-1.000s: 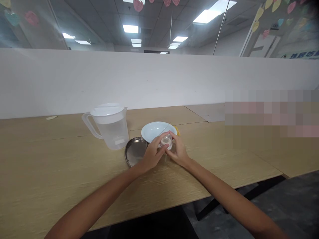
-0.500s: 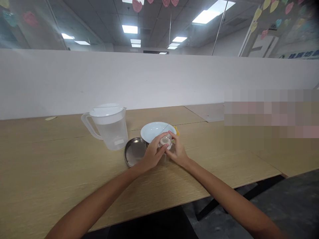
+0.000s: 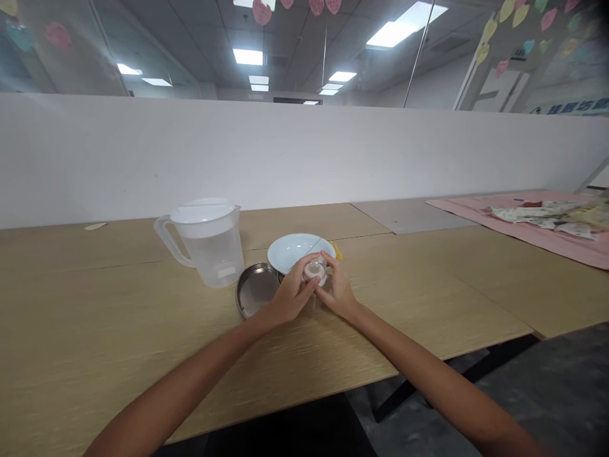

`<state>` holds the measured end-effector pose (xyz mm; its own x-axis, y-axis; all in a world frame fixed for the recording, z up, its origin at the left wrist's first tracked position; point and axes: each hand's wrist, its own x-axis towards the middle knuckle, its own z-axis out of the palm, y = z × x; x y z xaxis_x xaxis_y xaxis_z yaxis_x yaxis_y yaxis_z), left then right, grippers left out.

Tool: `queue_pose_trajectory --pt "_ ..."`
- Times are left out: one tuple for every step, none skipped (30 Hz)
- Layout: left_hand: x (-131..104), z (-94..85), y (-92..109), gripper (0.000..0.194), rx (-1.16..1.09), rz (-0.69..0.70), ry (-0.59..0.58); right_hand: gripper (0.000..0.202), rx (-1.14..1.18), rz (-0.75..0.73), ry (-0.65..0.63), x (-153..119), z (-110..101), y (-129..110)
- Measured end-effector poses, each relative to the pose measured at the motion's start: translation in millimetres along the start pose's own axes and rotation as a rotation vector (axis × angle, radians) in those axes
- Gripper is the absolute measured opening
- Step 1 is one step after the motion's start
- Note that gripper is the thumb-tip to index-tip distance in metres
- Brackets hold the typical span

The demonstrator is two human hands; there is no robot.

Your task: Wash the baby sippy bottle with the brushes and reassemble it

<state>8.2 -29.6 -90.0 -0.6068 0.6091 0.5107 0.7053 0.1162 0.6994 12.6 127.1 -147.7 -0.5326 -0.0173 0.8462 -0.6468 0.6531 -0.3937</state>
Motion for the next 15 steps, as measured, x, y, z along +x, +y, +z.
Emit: queue_pose_trajectory --pt "0.1 -0.6 0.3 0.044 -0.008 0.003 -0.011 0.059 -0.009 -0.001 0.008 -0.3 0.6 0.3" --pt "0.3 -1.1 0.6 0.045 -0.013 0.006 -0.019 0.059 -0.021 -0.006 0.016 -0.5 1.2 0.6" --pt "0.4 -1.3 0.9 0.046 -0.015 0.011 -0.022 0.059 -0.032 -0.011 0.025 -0.7 1.7 0.9" --pt "0.7 -1.5 1.2 0.046 -0.014 0.016 -0.023 0.058 -0.044 -0.016 0.033 -0.7 2.0 1.2" --pt "0.9 -1.5 1.8 0.047 -0.012 0.021 -0.021 0.058 -0.054 -0.02 0.038 -0.7 2.1 1.4" --pt "1.1 -1.6 2.5 0.046 -0.01 0.024 -0.02 0.058 -0.066 -0.028 0.042 -0.5 2.2 1.5" --pt "1.3 -1.7 3.4 0.046 -0.007 0.025 -0.018 0.058 -0.08 -0.037 0.049 -0.3 2.2 1.4" --pt "1.3 -1.7 4.3 0.045 -0.004 0.023 -0.018 0.058 -0.095 -0.051 0.057 0.1 2.2 1.1" --pt "1.3 -1.8 5.2 0.044 -0.001 0.018 -0.019 0.058 -0.11 -0.07 0.066 0.5 2.3 0.7" --pt "1.1 -1.8 5.8 0.043 0.004 0.01 -0.02 0.057 -0.124 -0.087 0.074 1.0 2.4 0.2" --pt "0.9 -1.8 6.1 0.042 0.011 0.002 -0.018 0.057 -0.135 -0.101 0.081 1.5 2.7 -0.5" --pt "0.7 -1.9 5.9 0.041 0.02 -0.007 -0.016 0.056 -0.145 -0.11 0.087 2.0 3.0 -1.2" --pt "0.6 -2.1 5.4 0.041 0.028 -0.015 -0.014 0.056 -0.154 -0.112 0.09 2.4 3.4 -1.8" --pt "0.8 -2.6 4.9 0.04 0.036 -0.024 -0.016 0.056 -0.161 -0.111 0.095 2.6 3.7 -2.3" --pt "1.4 -3.6 5.2 0.04 0.043 -0.034 -0.023 0.056 -0.167 -0.108 0.102 2.5 3.9 -2.6"
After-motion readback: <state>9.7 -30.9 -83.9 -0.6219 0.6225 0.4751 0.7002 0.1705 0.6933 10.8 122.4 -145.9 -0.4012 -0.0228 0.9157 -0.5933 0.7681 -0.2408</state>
